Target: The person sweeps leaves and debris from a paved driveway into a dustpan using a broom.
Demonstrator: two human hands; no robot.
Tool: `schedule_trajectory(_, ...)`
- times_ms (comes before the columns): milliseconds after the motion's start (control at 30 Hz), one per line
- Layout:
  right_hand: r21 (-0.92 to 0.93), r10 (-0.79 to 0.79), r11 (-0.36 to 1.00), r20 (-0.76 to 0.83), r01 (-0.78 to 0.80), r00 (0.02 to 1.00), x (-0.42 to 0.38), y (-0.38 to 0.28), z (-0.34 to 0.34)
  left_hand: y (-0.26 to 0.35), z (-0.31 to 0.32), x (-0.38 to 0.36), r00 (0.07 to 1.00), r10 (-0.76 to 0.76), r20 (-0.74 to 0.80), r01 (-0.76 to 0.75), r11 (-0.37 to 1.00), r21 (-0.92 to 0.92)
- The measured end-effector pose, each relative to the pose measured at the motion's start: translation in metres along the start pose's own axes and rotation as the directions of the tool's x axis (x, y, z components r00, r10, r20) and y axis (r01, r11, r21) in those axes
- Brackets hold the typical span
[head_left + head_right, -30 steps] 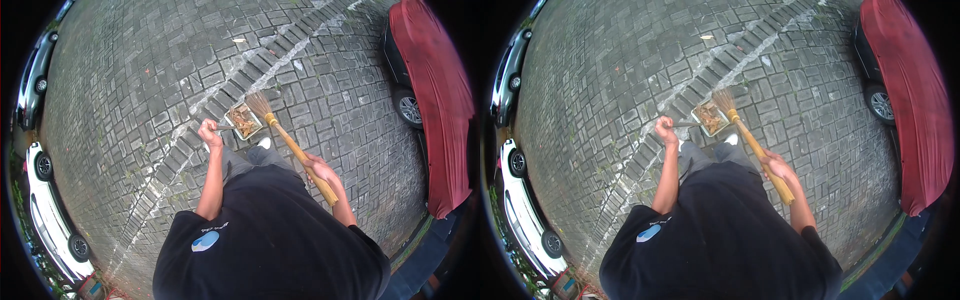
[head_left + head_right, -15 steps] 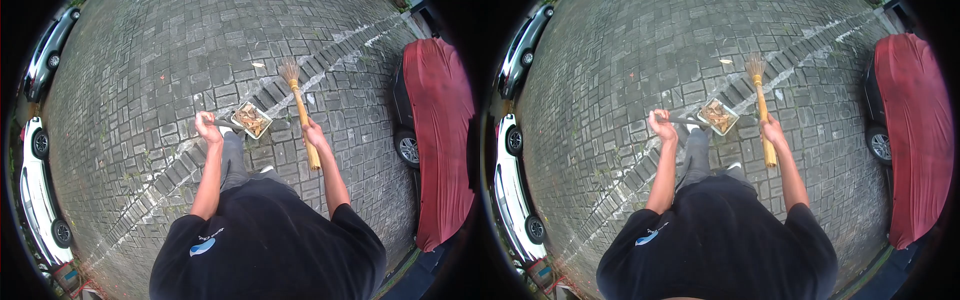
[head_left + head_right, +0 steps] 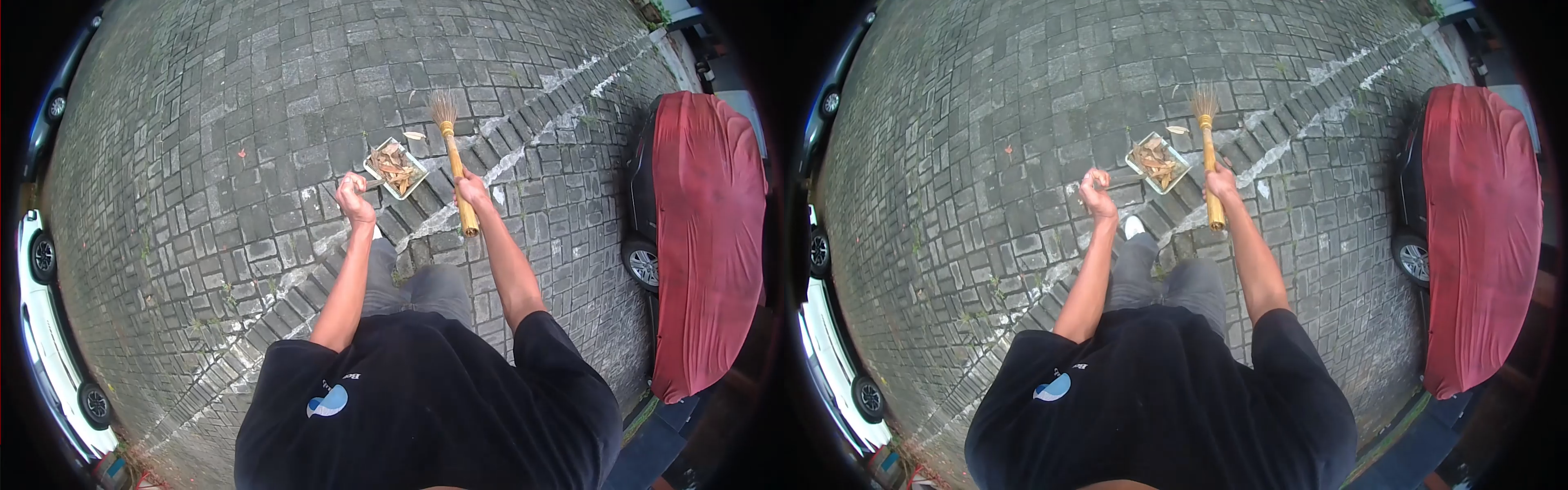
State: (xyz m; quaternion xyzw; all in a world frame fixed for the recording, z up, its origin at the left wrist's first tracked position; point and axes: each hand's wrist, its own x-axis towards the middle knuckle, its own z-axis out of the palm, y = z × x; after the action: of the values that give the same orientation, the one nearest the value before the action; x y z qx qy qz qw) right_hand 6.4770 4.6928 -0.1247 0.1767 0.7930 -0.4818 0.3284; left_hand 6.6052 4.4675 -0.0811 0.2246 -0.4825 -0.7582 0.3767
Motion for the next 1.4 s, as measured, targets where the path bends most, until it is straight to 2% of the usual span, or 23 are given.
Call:
schedule_trajectory(67,-0.165,0.005,0.986,0.027,-0.001,1.000,0.031,-0.017,0.011,-0.010,0.008,0.023,0.999,0.003,0.052,-0.007,0.997,0.077)
schedule_trajectory(100,-0.212,-0.018,0.977,-0.032,0.011,0.999,0.043,-0.020,0.019,-0.013,0.014,0.033,0.998,0.005,0.069,-0.012,0.995,0.101)
schedule_trajectory(200,-0.179,0.046,0.983,0.074,-0.032,0.996,0.066,-0.024,0.020,-0.019,0.034,0.053,0.997,-0.020,0.072,0.009,0.988,0.152)
schedule_trajectory(233,-0.126,0.077,0.990,0.168,-0.056,0.983,0.063,-0.022,0.016,-0.017,0.040,0.058,0.996,-0.021,0.083,0.007,0.986,0.165)
schedule_trajectory(267,-0.115,0.090,0.991,0.157,-0.072,0.983,0.054,-0.018,0.009,-0.015,0.048,0.061,0.996,-0.017,0.093,0.001,0.985,0.170)
schedule_trajectory(333,-0.226,0.173,0.969,0.332,-0.099,0.927,0.011,-0.026,-0.011,-0.020,0.056,0.065,0.996,-0.035,0.086,0.021,0.986,0.165)
schedule_trajectory(467,-0.056,0.245,0.968,0.438,-0.246,0.865,-0.055,-0.044,-0.076,-0.029,0.069,0.068,0.997,-0.044,0.069,0.030,0.980,0.195)
schedule_trajectory(600,-0.010,0.204,0.976,0.395,-0.218,0.896,-0.109,-0.087,-0.120,-0.039,0.084,0.067,0.997,-0.048,0.062,0.036,0.983,0.179)
schedule_trajectory(667,0.007,0.185,0.981,0.290,-0.195,0.939,-0.109,-0.092,-0.134,-0.045,0.090,0.068,0.999,-0.043,0.016,0.038,0.965,0.261)
schedule_trajectory(700,0.016,0.187,0.980,0.294,-0.200,0.937,-0.103,-0.089,-0.136,-0.040,0.099,0.068,0.999,-0.042,0.007,0.039,0.968,0.249)
schedule_trajectory(767,-0.045,0.082,0.996,0.198,-0.074,0.977,-0.077,-0.084,-0.134,-0.038,0.102,0.067,0.999,-0.026,-0.018,0.030,0.974,0.227)
schedule_trajectory(900,-0.031,0.038,0.999,0.139,-0.034,0.990,-0.033,-0.079,-0.133,-0.020,0.090,0.063,0.998,0.003,-0.065,0.008,0.987,0.162)
schedule_trajectory(1133,-0.109,0.073,0.992,0.154,-0.056,0.985,0.000,-0.058,-0.135,0.014,0.057,0.040,0.992,0.032,-0.123,-0.011,0.987,0.162)
schedule_trajectory(1233,-0.150,0.092,0.986,0.153,-0.069,0.984,0.010,-0.037,-0.110,0.013,0.038,0.034,0.985,0.023,-0.171,-0.007,0.996,0.093)
schedule_trajectory(1333,-0.167,0.105,0.983,0.163,-0.077,0.981,0.022,-0.001,-0.073,0.009,0.018,0.034,0.986,-0.005,-0.164,0.024,0.993,0.113)
schedule_trajectory(1400,-0.245,0.164,0.964,0.254,-0.101,0.953,0.014,0.013,-0.047,0.004,0.007,0.036,0.985,-0.027,-0.171,0.049,0.990,0.131)
